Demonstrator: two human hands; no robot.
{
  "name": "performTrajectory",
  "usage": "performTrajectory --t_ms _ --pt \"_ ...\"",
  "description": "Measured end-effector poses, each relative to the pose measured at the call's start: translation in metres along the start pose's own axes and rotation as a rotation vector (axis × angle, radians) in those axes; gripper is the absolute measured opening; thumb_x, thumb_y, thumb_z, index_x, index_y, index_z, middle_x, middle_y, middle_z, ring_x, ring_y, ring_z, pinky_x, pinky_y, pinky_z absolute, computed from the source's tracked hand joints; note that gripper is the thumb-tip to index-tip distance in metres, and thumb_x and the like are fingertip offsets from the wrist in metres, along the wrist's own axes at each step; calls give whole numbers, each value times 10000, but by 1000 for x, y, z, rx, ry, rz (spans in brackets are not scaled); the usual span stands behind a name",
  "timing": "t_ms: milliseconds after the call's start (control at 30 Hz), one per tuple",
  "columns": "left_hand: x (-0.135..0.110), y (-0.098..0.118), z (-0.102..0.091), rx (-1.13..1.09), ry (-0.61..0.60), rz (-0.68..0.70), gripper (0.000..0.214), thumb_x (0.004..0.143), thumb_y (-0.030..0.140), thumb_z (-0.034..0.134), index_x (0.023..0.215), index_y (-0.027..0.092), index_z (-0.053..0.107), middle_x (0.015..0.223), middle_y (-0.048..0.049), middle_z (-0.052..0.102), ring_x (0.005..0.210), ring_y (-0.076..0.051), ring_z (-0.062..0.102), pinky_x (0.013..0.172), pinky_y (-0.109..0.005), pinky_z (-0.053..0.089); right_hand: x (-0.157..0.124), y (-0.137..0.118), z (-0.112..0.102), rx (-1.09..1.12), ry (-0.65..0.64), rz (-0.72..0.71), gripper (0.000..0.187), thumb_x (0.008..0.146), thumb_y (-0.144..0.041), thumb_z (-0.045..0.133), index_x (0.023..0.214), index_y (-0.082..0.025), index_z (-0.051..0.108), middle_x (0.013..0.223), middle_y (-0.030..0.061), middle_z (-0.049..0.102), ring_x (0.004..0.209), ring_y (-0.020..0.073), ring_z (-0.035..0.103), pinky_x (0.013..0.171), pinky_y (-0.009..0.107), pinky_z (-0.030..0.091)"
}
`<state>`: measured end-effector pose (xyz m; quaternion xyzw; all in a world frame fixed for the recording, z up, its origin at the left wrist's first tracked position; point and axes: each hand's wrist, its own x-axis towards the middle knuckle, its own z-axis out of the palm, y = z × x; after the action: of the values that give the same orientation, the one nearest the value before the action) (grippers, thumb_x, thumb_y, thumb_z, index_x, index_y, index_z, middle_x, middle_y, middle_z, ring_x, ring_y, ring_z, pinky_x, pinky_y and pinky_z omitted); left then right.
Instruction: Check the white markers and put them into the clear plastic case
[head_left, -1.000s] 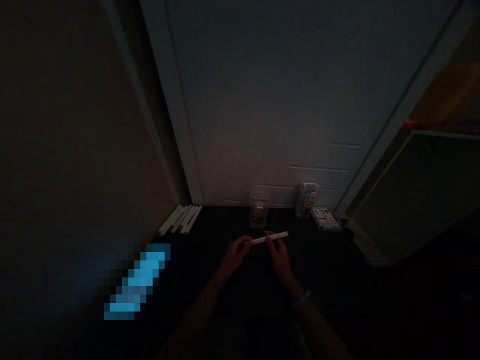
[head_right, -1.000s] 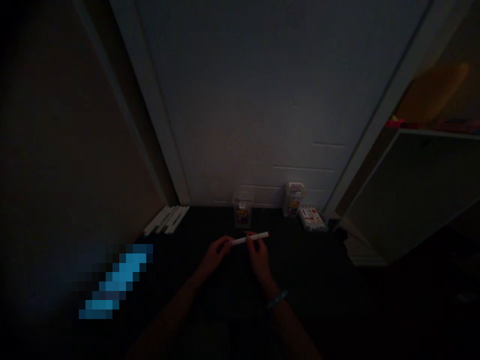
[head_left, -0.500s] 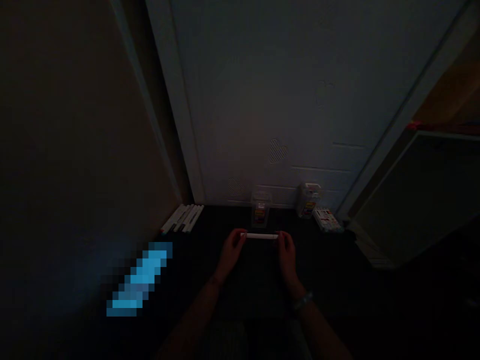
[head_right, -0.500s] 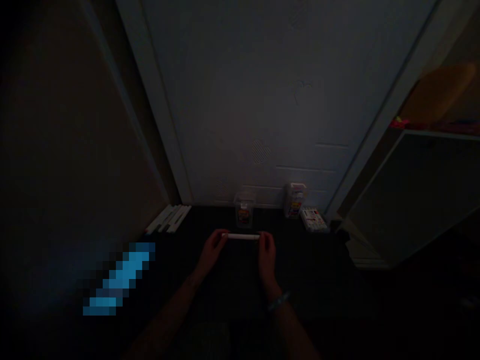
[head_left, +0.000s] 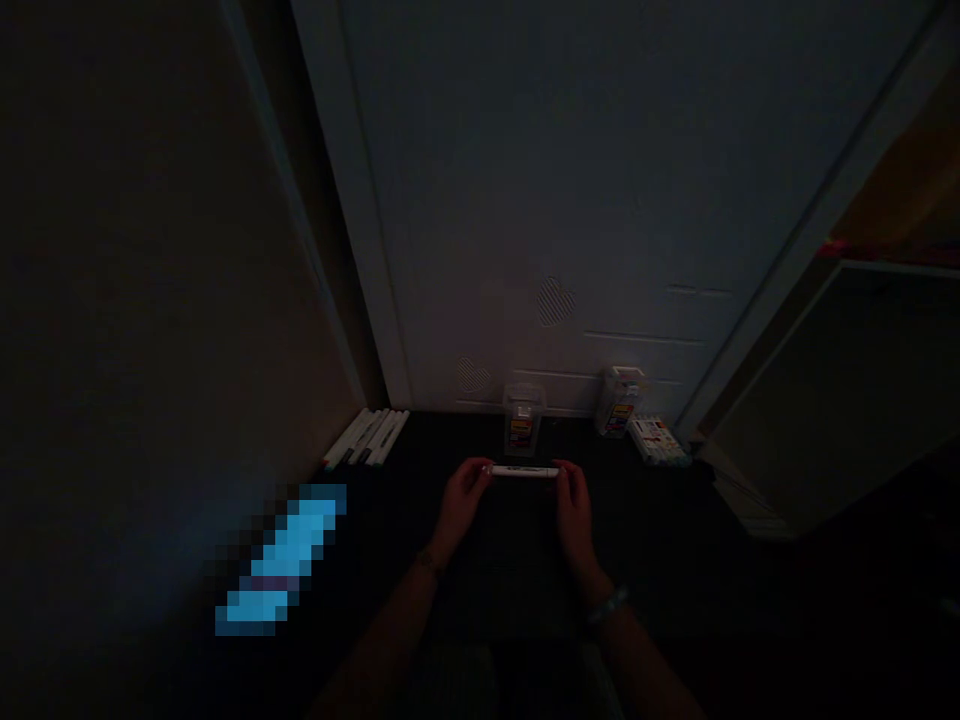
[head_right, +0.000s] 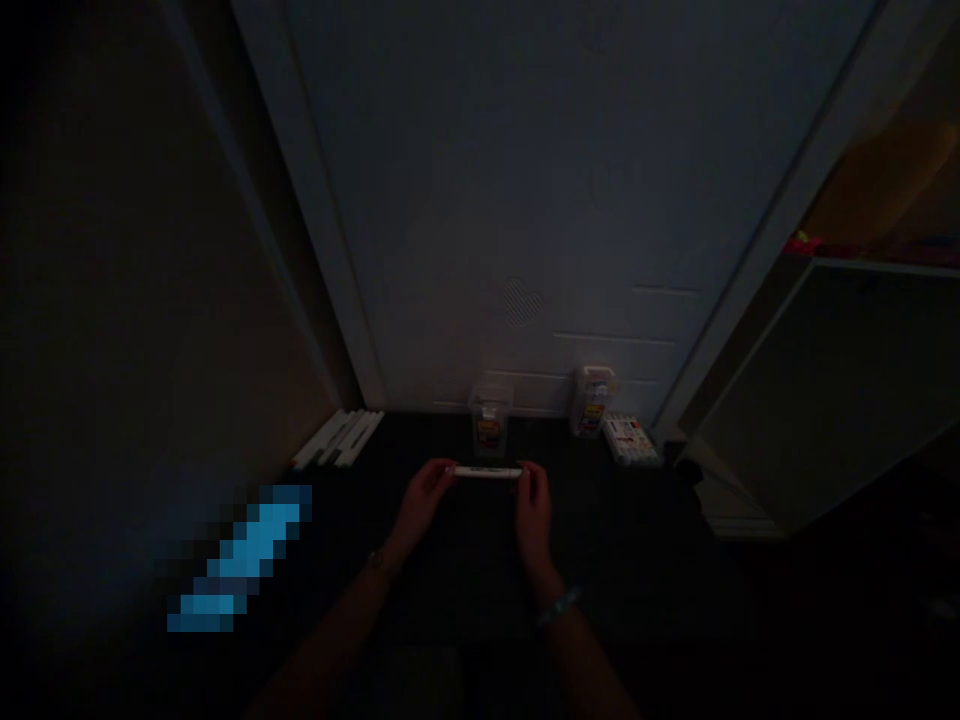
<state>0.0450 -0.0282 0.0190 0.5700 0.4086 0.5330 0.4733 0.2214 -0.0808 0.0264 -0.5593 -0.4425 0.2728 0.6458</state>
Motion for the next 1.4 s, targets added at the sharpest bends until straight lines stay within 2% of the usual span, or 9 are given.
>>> performTrajectory --t_ms 300,433,533,700,1000,1400 --pt "1 -2 0 -64 7 22 339 746 375 588 1013 170 551 1017 -64 620 970 -181 584 877 -335 454 5 10 -1 3 15 30 352 828 -454 443 1031 -192 562 972 51 604 837 176 558 713 279 443" --pt "1 -1 -2 -100 36 -20 365 715 379 622 1005 166 561 996 -63 634 950 -187 596 857 -337 468 4 10 -1 -9 30 5 363 832 -463 432 1028 -187 564 977 54 608 879 182 556 762 289 436" --pt "1 1 -4 -145 24 -67 363 707 401 627 973 156 586 990 -64 648 936 -190 605 853 -342 475 3 9 0 -17 27 2 372 833 -472 432 1028 -185 566 983 56 612 874 180 558 757 283 436" --pt "-1 4 -3 -172 71 -90 373 722 442 603 968 162 610 1019 -70 653 942 -194 609 849 -346 484 3 7 0 -15 2 -8 366 838 -471 424 1028 -193 567 995 53 612 860 176 562 744 276 439" --pt "0 5 -3 -158 32 -87 398 724 442 605 993 149 602 1036 -86 651 956 -201 604 851 -337 480 3 6 0 -5 0 -12 345 843 -452 427 1025 -194 568 982 53 611 883 182 556 764 289 431" --pt "3 0 -4 -149 59 -103 361 682 427 645 912 150 614 914 -59 670 846 -173 624 783 -302 489 4 7 -1 1 12 4 353 836 -440 448 1030 -175 576 1010 65 617 924 188 554 811 288 411"
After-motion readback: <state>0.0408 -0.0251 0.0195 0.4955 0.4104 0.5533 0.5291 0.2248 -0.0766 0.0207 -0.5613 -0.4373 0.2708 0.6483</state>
